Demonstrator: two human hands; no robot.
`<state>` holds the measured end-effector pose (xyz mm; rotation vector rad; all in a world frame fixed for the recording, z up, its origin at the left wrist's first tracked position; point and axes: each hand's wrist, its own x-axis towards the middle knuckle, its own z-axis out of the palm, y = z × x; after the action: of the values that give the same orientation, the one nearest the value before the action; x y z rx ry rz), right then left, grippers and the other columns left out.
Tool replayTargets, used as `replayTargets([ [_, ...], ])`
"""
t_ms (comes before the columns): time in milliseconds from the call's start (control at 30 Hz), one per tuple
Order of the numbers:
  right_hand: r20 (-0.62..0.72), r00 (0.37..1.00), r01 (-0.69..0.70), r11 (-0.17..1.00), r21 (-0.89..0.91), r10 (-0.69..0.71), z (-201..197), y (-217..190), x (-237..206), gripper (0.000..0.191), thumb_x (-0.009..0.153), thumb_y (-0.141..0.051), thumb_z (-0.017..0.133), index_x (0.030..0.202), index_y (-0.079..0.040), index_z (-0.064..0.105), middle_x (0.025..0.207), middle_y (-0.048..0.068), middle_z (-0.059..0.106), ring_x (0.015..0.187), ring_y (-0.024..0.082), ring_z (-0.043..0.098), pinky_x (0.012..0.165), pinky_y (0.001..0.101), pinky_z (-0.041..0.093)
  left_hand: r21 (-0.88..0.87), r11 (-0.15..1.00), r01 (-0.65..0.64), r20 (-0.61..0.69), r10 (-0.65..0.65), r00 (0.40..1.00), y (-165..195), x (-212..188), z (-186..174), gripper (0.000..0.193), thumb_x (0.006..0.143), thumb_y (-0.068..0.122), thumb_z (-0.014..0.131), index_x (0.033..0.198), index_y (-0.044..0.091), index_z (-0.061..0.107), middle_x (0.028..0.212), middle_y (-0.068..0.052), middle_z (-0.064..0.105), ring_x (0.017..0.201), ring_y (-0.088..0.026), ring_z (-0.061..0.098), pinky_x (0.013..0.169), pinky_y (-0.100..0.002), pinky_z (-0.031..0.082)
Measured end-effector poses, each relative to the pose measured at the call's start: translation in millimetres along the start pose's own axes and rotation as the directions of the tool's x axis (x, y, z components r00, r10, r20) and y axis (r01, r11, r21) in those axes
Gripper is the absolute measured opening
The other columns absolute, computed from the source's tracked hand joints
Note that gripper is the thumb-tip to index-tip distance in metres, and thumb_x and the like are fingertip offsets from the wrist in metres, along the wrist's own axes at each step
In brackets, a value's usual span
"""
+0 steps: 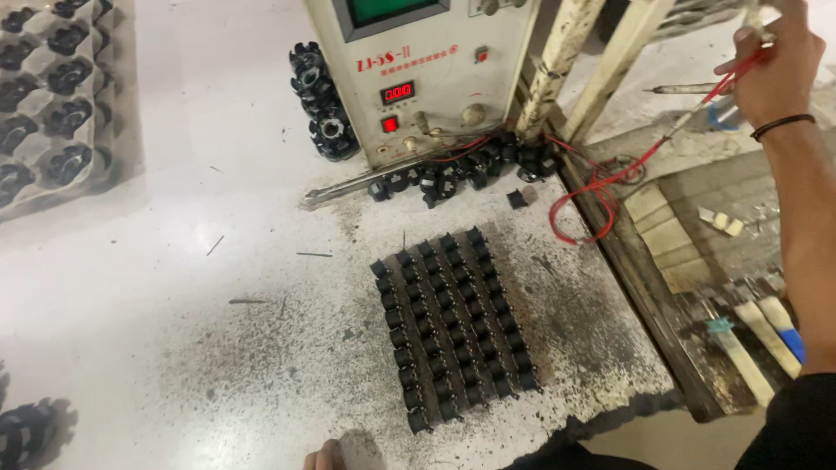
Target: The person trims excess material from rows of small black electrical coil components using a knife, working through the grid one part at a time. They then pick up a red-cabled test probe connected to a digital meter and touch it to the components to test them.
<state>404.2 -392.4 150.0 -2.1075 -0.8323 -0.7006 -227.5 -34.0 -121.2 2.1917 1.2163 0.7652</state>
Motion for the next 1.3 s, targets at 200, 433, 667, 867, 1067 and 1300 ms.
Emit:
replayTargets([
  [200, 0.155, 0.943, 0.332, 0.872, -0.36, -0.295, -64.0, -88.1, -66.9, 0.027, 0.095, 0.021, 0.062, 0.114, 0.006, 0.071, 0.116, 0.019, 0.067, 0.101, 0.036, 0.07, 0.081, 0.0409, 0.059, -0.16, 0.97, -0.183, 0.291, 0.224, 0.93, 90.7, 0.0, -22.8, 0.017, 0.076, 0.013, 0.08, 0.091, 0.006, 0.073, 0.068, -0.007, 0.064, 0.05, -0.017, 0.064, 0.047, -0.033, 0.052],
  [433, 0.541, 0.808, 0.194, 0.972, 0.13, -0.234, -72.4, -182.5, -186.4, 0.057, 0.063, 0.015, 0.053, 0.114, -0.009, 0.066, 0.125, 0.012, 0.064, 0.105, 0.03, 0.069, 0.08, 0.0396, 0.06, -0.658, 0.575, -0.486, 0.234, 0.77, 0.594, 314.9, 15.2, -26.5, 0.034, 0.088, 0.012, 0.083, 0.118, -0.001, 0.073, 0.082, -0.013, 0.067, 0.059, -0.026, 0.066, 0.051, -0.038, 0.054],
  [667, 0.621, 0.778, -0.043, 0.978, 0.204, -0.095, -56.5, -197.2, -210.0, 0.065, 0.073, 0.009, 0.065, 0.134, -0.01, 0.058, 0.128, 0.012, 0.067, 0.091, 0.028, 0.074, 0.07, 0.0387, 0.059, -0.781, 0.53, -0.331, 0.339, 0.805, 0.487, 373.9, 15.7, 35.1, 0.025, 0.086, 0.007, 0.076, 0.109, -0.002, 0.073, 0.091, -0.018, 0.072, 0.07, -0.03, 0.072, 0.064, -0.039, 0.059],
  [867, 0.692, 0.707, -0.495, 0.801, 0.338, 0.145, -38.3, -178.9, -222.9, 0.056, 0.079, 0.009, 0.063, 0.132, -0.01, 0.066, 0.08, 0.008, 0.068, 0.073, 0.019, 0.065, 0.068, 0.0323, 0.055, -0.714, 0.669, -0.207, 0.506, 0.696, 0.51, 362.8, 15.5, 56.3, 0.022, 0.088, 0.003, 0.071, 0.109, 0.0, 0.073, 0.086, -0.017, 0.071, 0.064, -0.03, 0.071, 0.057, -0.039, 0.054],
  [1067, 0.749, 0.577, -0.759, 0.552, 0.345, 0.326, -43.1, -174.2, -236.8, 0.038, 0.092, -0.008, 0.067, 0.131, -0.005, 0.065, 0.098, 0.003, 0.072, 0.088, 0.008, 0.064, 0.074, 0.0241, 0.055, -0.742, 0.557, -0.373, 0.328, 0.787, 0.522, 361.9, 2.2, 62.7, 0.02, 0.086, 0.0, 0.071, 0.106, 0.001, 0.071, 0.095, -0.017, 0.067, 0.078, -0.039, 0.07, 0.066, -0.044, 0.056],
  [1300, 0.571, 0.739, -0.508, 0.852, 0.124, 0.358, -57.8, -191.2, -238.5, 0.029, 0.088, -0.009, 0.075, 0.116, -0.005, 0.073, 0.101, 0.009, 0.076, 0.071, 0.018, 0.072, 0.063, 0.0312, 0.059, -0.658, 0.575, -0.486, 0.353, 0.806, 0.476, 362.6, -0.8, 69.2, 0.032, 0.082, -0.001, 0.07, 0.114, 0.005, 0.07, 0.107, -0.014, 0.068, 0.083, -0.039, 0.071, 0.069, -0.047, 0.06],
])
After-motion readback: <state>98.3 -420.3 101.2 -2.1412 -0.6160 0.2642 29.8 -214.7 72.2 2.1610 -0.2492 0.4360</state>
